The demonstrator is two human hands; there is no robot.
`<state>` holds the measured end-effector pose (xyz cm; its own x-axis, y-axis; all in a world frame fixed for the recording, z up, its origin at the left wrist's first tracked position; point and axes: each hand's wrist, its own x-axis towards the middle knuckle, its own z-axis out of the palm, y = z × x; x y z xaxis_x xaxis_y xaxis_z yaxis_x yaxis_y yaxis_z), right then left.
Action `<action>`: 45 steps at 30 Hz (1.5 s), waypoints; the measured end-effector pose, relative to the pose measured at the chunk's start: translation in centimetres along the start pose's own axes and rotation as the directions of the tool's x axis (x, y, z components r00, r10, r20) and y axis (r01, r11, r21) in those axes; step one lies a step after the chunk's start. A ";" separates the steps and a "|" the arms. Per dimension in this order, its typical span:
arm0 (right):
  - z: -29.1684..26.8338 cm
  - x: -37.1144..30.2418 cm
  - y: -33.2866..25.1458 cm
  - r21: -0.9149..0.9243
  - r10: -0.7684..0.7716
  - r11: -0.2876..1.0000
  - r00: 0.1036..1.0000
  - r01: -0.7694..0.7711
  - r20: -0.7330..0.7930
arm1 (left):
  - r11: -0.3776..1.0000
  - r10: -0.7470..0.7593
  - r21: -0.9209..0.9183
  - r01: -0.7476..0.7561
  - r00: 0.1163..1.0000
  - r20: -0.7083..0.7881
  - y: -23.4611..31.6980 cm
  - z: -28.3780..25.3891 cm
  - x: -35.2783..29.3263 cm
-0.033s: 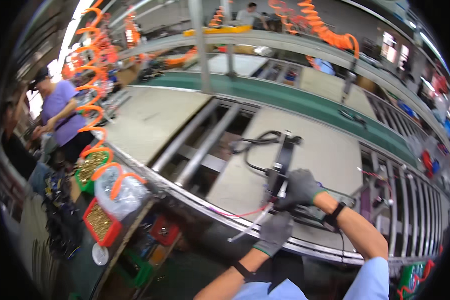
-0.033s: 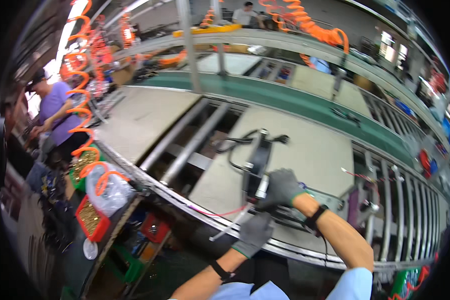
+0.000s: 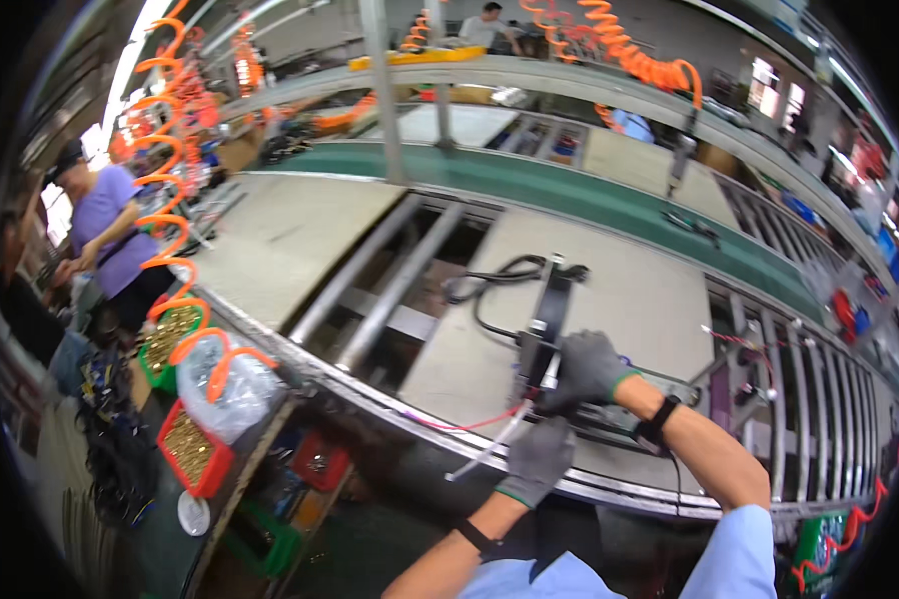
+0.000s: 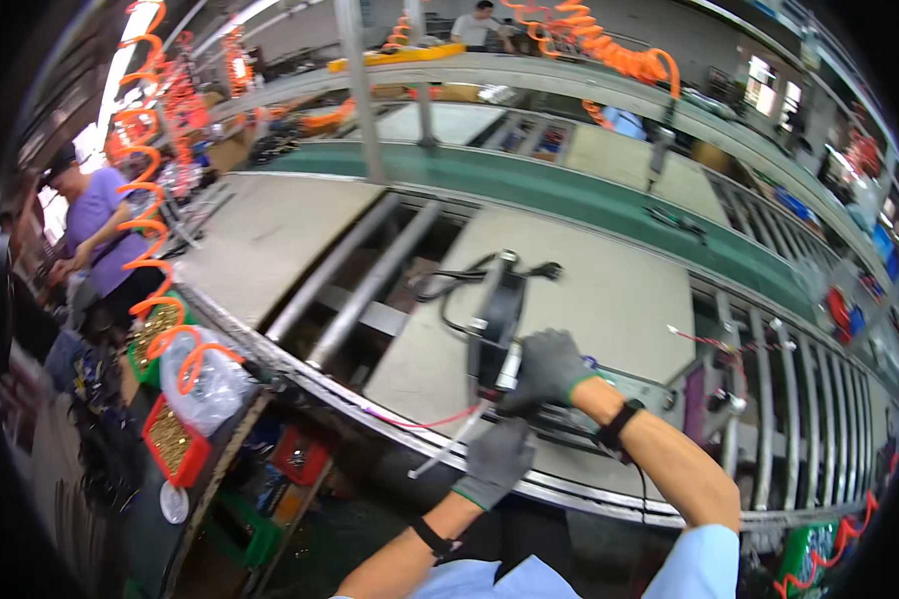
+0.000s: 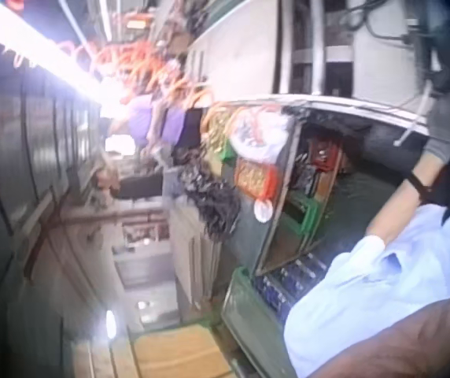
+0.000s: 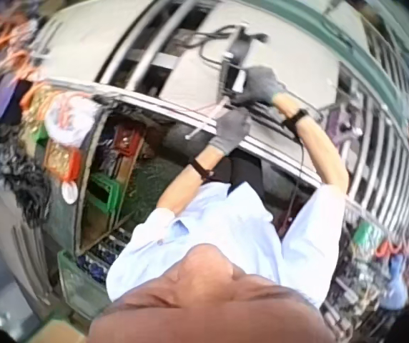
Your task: Assembling a metal casing for an electrical component using a pneumatic screwdriver and connecting internal wiring.
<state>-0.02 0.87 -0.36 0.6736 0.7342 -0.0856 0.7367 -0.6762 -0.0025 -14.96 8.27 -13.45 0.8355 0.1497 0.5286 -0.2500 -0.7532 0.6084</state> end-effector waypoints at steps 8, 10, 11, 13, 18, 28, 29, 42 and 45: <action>-0.3 0.0 4.3 0.382 0.008 0.914 0.945 -0.140 0.328 | 0.997 -0.033 0.065 0.030 0.999 0.040 1.4 -0.6 0.1; 0.0 0.0 5.3 0.469 0.051 0.858 0.944 -0.209 0.327 | 0.997 -0.019 0.072 0.016 0.999 0.044 1.9 -0.5 0.3; 0.6 0.3 5.9 0.507 0.136 0.820 0.950 -0.266 0.279 | 0.999 -0.012 0.051 0.011 1.000 0.028 2.1 -0.4 0.3; 1.2 0.9 6.3 0.520 0.305 0.760 0.920 -0.390 0.245 | 0.999 -0.034 0.028 0.032 0.998 0.055 2.2 -0.5 0.2; 1.3 -1.7 3.8 0.358 0.486 0.831 0.869 -0.427 -0.092 | 0.997 -0.068 -0.030 0.069 0.997 0.038 1.4 -0.8 0.2; 5.7 -15.0 -3.1 0.695 0.352 0.683 0.935 -0.223 -0.046 | 0.516 -0.443 -0.374 0.771 0.614 0.653 1.4 -4.6 3.1; 6.7 -15.4 -3.7 0.741 0.344 0.634 0.939 -0.219 -0.017 | 0.517 -0.443 -0.365 0.774 0.607 0.660 1.3 -4.3 3.2; 7.5 -15.0 -3.5 0.921 0.149 -0.165 0.914 -0.353 0.377 | 0.477 -0.418 -0.422 0.771 0.621 0.663 0.4 -2.8 2.6; 8.0 -15.0 -3.0 0.909 0.127 -0.203 0.910 -0.365 0.394 | 0.513 -0.444 -0.373 0.773 0.610 0.656 1.4 -3.2 3.1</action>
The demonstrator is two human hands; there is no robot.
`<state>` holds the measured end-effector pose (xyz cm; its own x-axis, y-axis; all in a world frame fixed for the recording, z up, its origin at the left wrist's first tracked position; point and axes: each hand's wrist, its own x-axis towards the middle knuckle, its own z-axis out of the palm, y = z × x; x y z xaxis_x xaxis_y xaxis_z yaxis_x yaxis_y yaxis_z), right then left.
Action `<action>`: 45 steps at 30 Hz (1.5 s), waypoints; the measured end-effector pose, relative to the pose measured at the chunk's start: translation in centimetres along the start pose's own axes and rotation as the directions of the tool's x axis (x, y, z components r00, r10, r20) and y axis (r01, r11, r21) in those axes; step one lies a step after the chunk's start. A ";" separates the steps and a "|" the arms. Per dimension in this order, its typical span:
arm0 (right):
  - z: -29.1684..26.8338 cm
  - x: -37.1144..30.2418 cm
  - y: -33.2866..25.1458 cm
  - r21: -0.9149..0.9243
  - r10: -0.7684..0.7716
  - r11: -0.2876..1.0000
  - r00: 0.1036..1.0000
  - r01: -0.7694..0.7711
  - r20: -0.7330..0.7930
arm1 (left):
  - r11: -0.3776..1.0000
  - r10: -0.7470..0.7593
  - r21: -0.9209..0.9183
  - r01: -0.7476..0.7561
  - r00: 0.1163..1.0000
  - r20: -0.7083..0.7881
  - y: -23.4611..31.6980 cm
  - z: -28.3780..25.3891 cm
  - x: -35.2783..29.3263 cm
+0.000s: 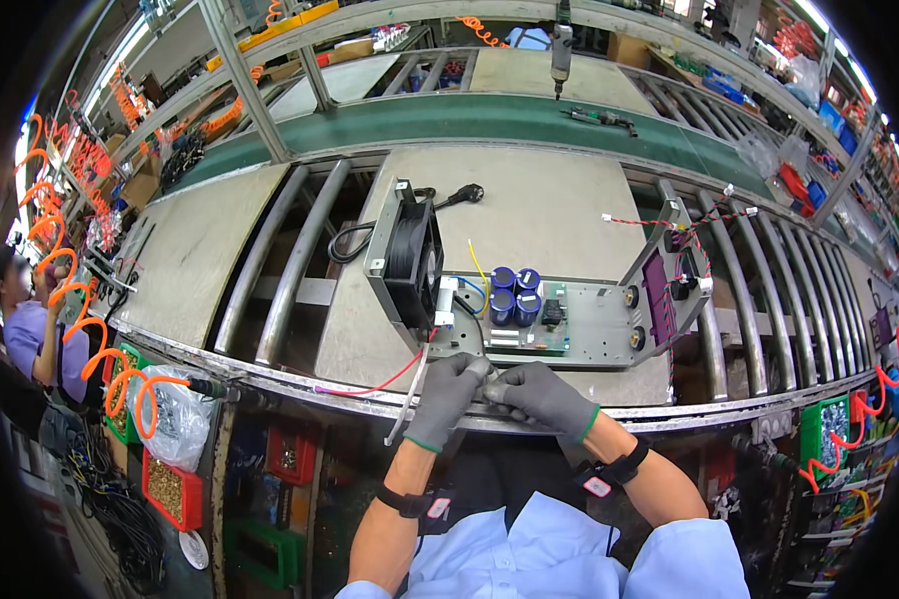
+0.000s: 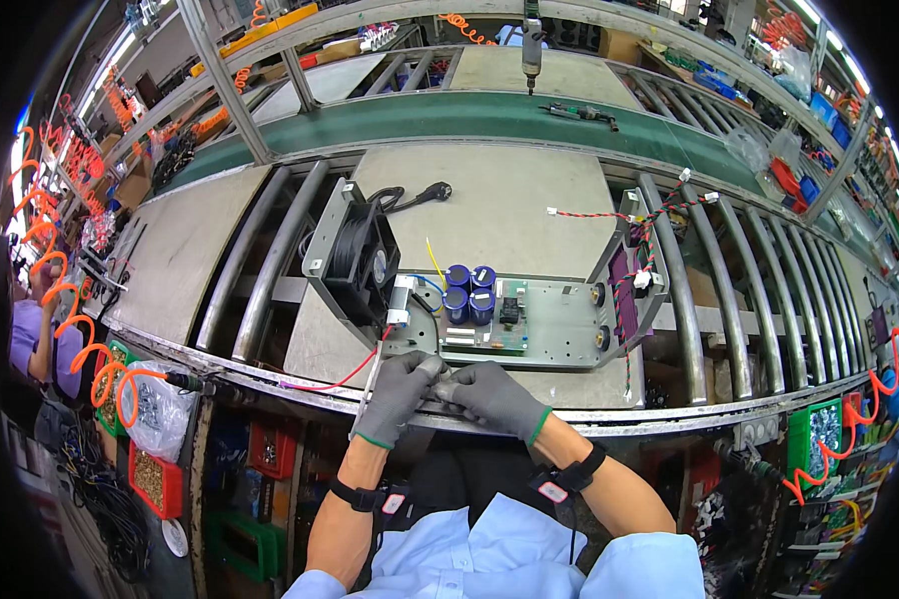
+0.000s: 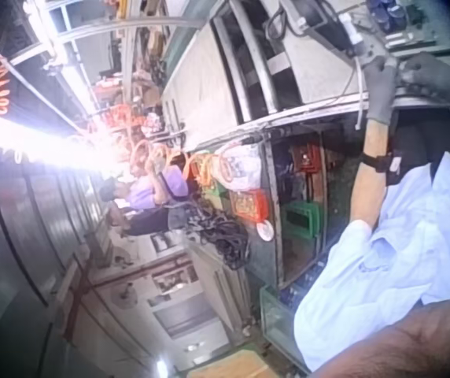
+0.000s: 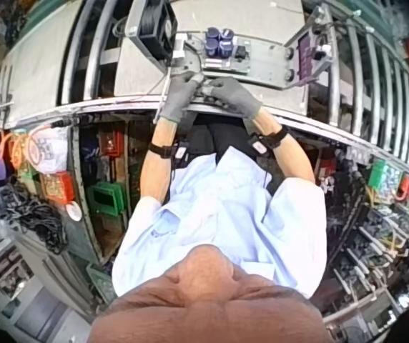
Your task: Assembling a metal casing for an electrical component using a pneumatic screwdriver and connecting internal wiring.
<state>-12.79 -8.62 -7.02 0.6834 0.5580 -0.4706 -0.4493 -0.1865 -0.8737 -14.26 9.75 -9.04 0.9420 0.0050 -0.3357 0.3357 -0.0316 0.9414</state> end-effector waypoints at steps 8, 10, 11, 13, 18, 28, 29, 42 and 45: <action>3.1 -1.4 -0.9 -0.994 -0.660 -0.001 0.746 -0.113 -0.084 | 0.891 0.348 0.382 -0.247 0.911 -0.222 -0.4 1.9 -0.8; 2.1 -1.2 -1.0 -0.996 -0.679 0.006 0.730 -0.090 -0.071 | 0.728 0.597 0.552 -0.407 0.772 -0.217 0.1 2.1 -0.9; 1.3 -1.1 -1.1 -0.998 -0.698 0.018 0.714 -0.064 -0.059 | 0.504 0.797 0.706 -0.498 0.583 -0.159 0.3 2.1 -0.9; -0.7 -0.8 -1.7 -0.989 -0.737 0.137 0.673 0.057 -0.063 | 0.457 0.808 0.716 -0.527 0.583 -0.087 -0.2 1.4 0.1; -4.2 0.6 -1.1 -0.683 -0.678 0.641 0.676 0.350 -0.289 | 0.380 0.799 0.748 -0.544 0.601 0.031 -0.9 1.1 1.2; -4.2 1.6 -0.9 -0.731 -0.779 0.505 0.608 0.459 -0.157 | 0.420 0.797 0.742 -0.523 0.603 -0.026 -1.3 0.9 1.4; -4.3 1.4 -0.9 -0.732 -0.756 0.523 0.635 0.436 -0.162 | 0.452 0.781 0.727 -0.517 0.623 -0.042 -1.3 0.9 1.4; -3.9 0.8 -1.6 -0.775 -0.740 0.473 0.666 0.419 -0.091 | 0.462 0.755 0.727 -0.508 0.655 -0.022 -0.5 0.7 1.0; -2.9 0.4 -2.6 -0.874 -0.790 0.300 0.613 0.381 -0.004 | 0.522 0.690 0.711 -0.471 0.723 -0.028 -0.9 0.5 0.6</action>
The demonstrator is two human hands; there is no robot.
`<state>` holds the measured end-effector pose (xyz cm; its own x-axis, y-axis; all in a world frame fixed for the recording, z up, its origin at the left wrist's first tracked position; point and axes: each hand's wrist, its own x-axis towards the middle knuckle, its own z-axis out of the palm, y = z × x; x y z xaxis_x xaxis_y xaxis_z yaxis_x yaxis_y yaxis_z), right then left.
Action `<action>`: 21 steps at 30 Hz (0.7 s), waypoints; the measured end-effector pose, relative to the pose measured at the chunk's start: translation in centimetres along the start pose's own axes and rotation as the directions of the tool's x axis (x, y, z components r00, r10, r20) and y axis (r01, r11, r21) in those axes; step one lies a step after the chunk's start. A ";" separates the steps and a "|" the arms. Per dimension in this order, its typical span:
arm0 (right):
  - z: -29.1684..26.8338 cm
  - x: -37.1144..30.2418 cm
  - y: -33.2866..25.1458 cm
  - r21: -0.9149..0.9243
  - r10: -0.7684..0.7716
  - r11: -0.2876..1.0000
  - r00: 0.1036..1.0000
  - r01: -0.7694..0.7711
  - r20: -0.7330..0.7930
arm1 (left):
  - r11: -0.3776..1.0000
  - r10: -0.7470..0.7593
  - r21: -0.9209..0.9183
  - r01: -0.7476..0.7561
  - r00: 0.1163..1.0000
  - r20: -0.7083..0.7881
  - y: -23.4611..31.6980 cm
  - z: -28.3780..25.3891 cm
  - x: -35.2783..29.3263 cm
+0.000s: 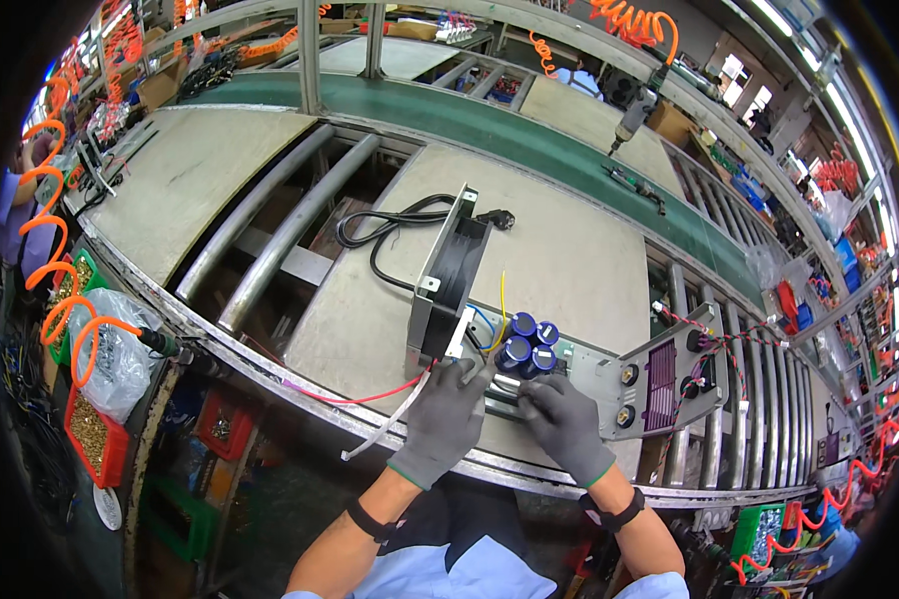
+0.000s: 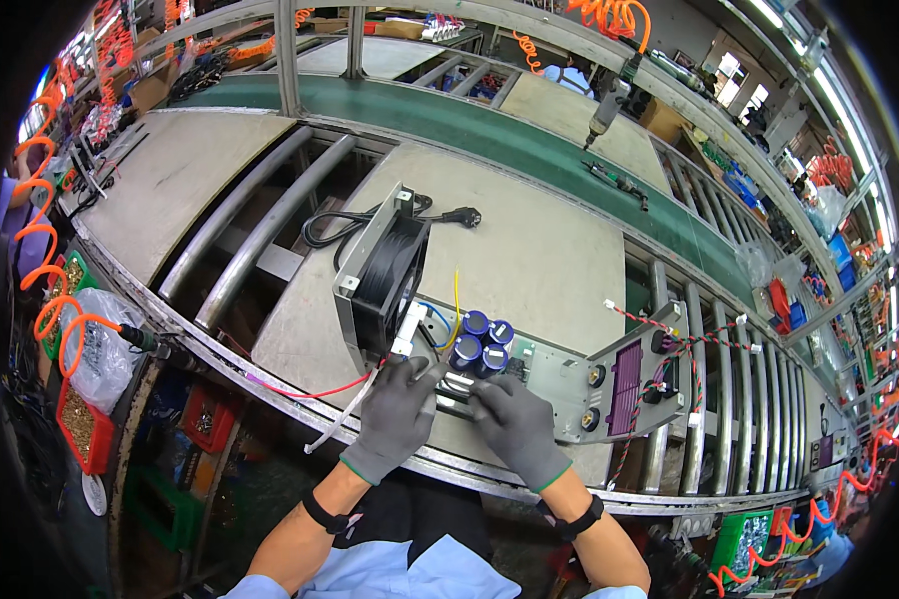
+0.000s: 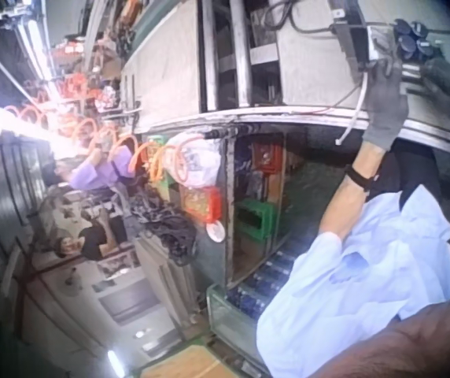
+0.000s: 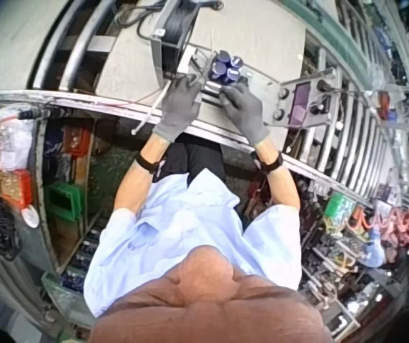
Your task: Assembling a metal casing for an electrical component using a pneumatic screwdriver and connecting internal wiring.
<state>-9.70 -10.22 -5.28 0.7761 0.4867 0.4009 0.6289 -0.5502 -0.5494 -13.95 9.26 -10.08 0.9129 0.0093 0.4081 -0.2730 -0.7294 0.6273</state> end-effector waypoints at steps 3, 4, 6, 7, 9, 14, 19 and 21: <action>-0.1 -0.1 0.2 -0.212 -0.035 0.977 0.998 0.024 -0.047 | 0.999 0.030 0.013 -0.030 0.999 -0.019 0.2 0.1 0.2; 0.0 -0.1 0.5 -0.211 -0.030 0.977 0.998 0.020 -0.046 | 1.000 0.028 0.007 -0.028 1.000 -0.010 0.3 0.2 0.1; 0.4 -0.1 0.8 -0.197 -0.041 0.980 0.998 0.029 -0.055 | 1.000 0.024 0.008 -0.024 1.000 -0.001 0.3 0.4 0.2; 0.6 -0.2 1.0 -0.196 -0.034 0.980 0.998 0.023 -0.054 | 1.000 0.020 0.010 -0.020 1.000 0.002 0.2 0.5 0.2; 1.0 -0.1 1.0 -0.159 -0.042 0.987 0.998 0.034 -0.050 | 0.999 0.018 0.037 -0.017 1.000 -0.007 0.2 0.1 0.1; 1.5 -0.5 1.1 -0.146 -0.024 0.989 0.997 0.014 -0.069 | 0.999 0.022 0.040 -0.021 1.000 -0.016 0.3 0.2 0.3; 1.7 -0.5 0.2 -0.136 0.015 0.990 0.995 -0.029 -0.101 | 0.998 0.064 -0.008 -0.065 0.991 -0.116 -0.1 0.6 0.2; 1.9 -0.5 0.3 -0.162 0.029 0.986 0.992 -0.049 -0.126 | 0.999 0.042 -0.024 -0.045 0.994 -0.106 -0.3 0.8 -0.1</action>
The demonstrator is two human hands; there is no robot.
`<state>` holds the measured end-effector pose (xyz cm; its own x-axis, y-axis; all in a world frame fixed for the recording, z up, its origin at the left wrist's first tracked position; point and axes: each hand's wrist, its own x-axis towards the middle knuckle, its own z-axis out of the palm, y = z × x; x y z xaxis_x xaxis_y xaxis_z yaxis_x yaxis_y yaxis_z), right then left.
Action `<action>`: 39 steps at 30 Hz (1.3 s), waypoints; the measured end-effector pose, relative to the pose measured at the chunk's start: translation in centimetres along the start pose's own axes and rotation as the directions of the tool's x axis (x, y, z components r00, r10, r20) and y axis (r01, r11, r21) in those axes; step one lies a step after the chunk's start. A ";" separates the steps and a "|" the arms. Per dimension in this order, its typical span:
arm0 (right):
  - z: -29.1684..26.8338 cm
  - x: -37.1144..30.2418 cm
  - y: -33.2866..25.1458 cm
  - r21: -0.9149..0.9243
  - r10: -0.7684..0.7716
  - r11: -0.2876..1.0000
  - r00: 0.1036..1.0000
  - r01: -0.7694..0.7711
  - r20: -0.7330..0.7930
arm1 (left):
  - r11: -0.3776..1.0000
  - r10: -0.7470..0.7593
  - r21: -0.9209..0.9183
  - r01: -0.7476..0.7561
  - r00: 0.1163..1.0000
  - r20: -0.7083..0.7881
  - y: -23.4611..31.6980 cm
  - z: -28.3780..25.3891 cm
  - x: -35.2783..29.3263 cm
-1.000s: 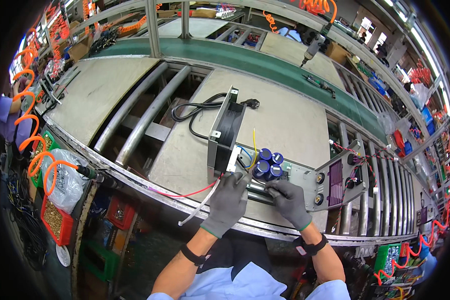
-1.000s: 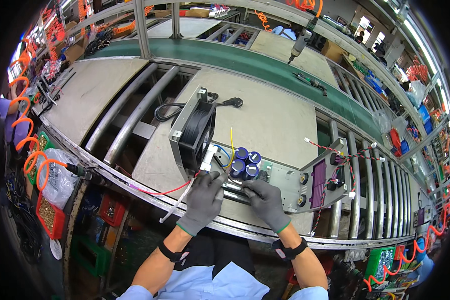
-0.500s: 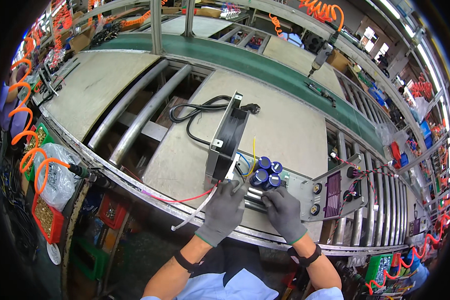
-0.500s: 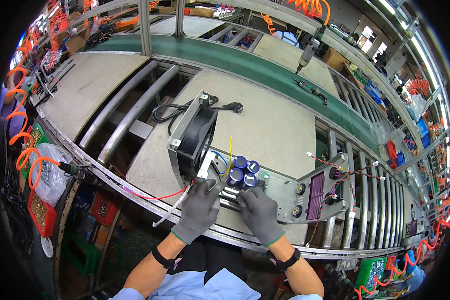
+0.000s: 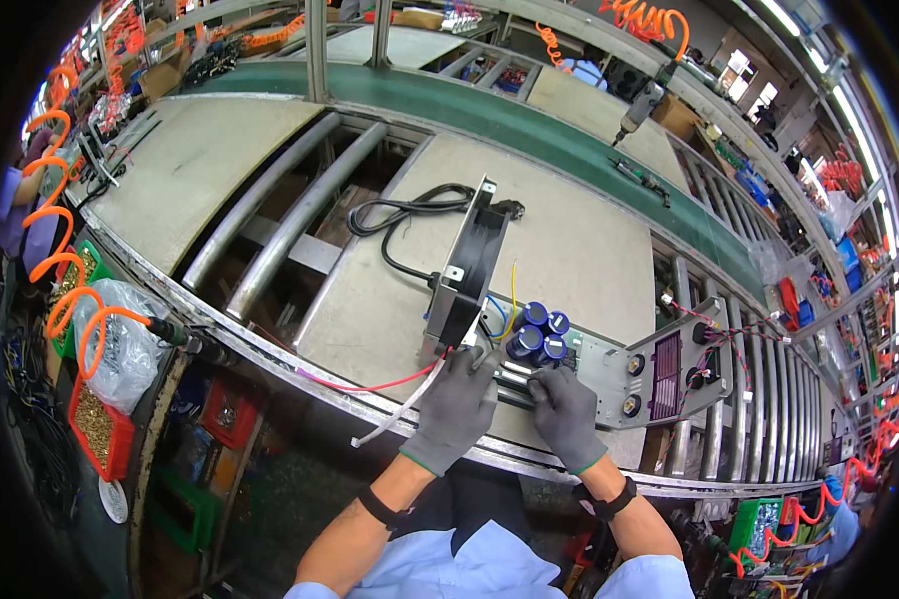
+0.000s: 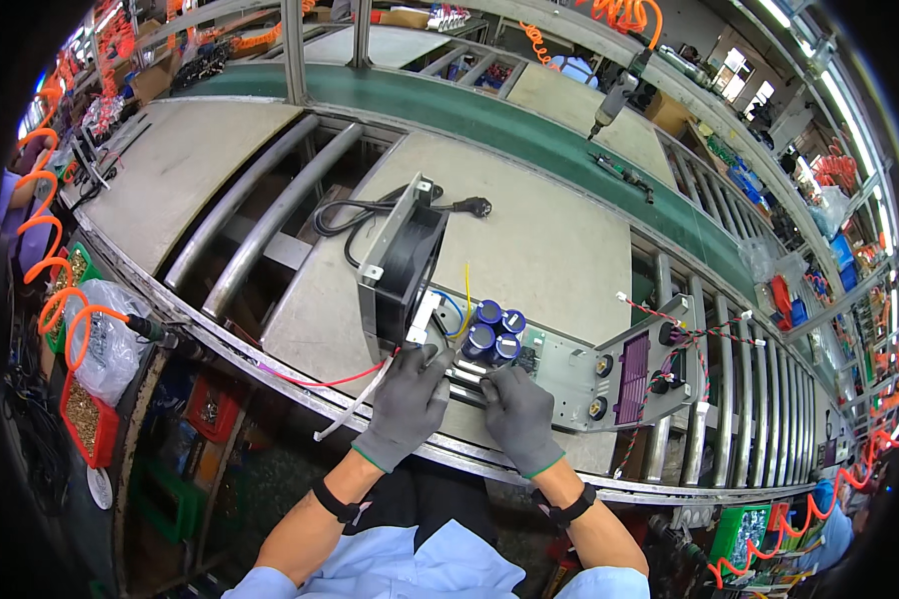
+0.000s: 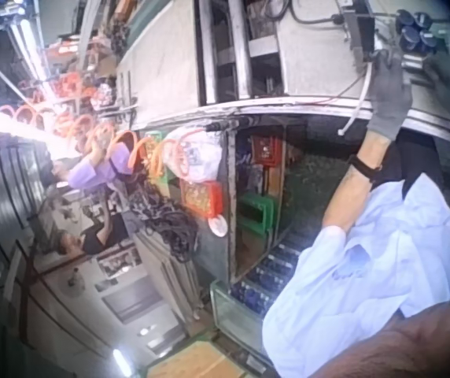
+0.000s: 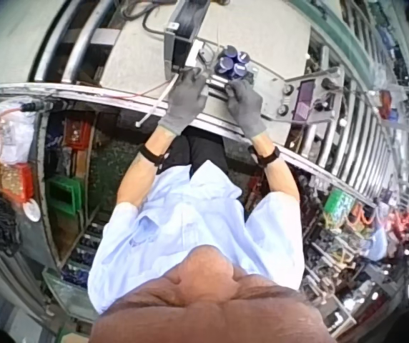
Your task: Assembling a metal casing for an electrical component using a pneumatic screwdriver and connecting internal wiring.
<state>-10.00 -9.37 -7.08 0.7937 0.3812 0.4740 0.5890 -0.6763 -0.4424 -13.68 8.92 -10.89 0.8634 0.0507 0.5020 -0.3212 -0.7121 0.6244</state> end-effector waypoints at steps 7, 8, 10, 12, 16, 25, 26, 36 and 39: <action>0.3 -1.1 0.1 -0.058 0.073 0.995 0.995 -0.076 -0.064 | 0.998 0.026 -0.049 -0.026 1.000 -0.005 -0.3 0.5 0.1; 0.2 -0.9 0.1 -0.069 0.047 0.996 0.997 -0.052 -0.069 | 1.000 0.021 -0.005 -0.021 1.000 0.002 -0.2 0.5 0.2; -0.1 -1.1 0.5 -0.090 0.033 0.995 0.995 -0.042 -0.097 | 0.999 0.042 0.031 -0.042 0.999 0.016 -0.1 0.6 0.3; -0.1 -1.5 1.0 -0.011 0.064 0.998 0.998 -0.064 0.003 | 0.997 0.054 0.053 -0.054 0.999 -0.005 -0.3 0.5 0.0; 0.1 -1.6 -0.3 0.005 0.045 0.999 0.999 -0.045 0.015 | 0.995 0.065 0.082 -0.062 0.997 -0.035 -0.3 -0.1 -0.2; -0.3 -7.0 -4.9 0.318 0.288 0.896 0.951 -0.309 0.113 | 0.950 -0.082 0.286 0.124 0.985 -0.155 -1.2 -8.2 -3.9; 0.2 -7.2 -5.3 0.400 0.351 0.829 0.920 -0.391 0.172 | 0.936 -0.032 0.342 0.086 0.987 -0.160 -2.2 -9.0 -3.8; -0.4 -5.1 -6.6 0.524 0.305 0.585 0.767 -0.619 0.565 | 0.955 -0.295 0.066 0.288 0.927 0.230 1.6 -8.4 -4.8; -3.2 -5.4 -5.4 0.406 0.214 0.391 0.511 -0.826 0.833 | 0.803 -0.478 -0.161 0.575 0.781 0.402 3.5 -7.2 -4.0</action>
<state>-17.97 -9.81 -4.82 0.6582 0.5745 -0.4865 -0.3635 -0.3234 -0.8737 -21.07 11.24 -6.36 0.9841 0.0989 -0.1474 0.1758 -0.4299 0.8856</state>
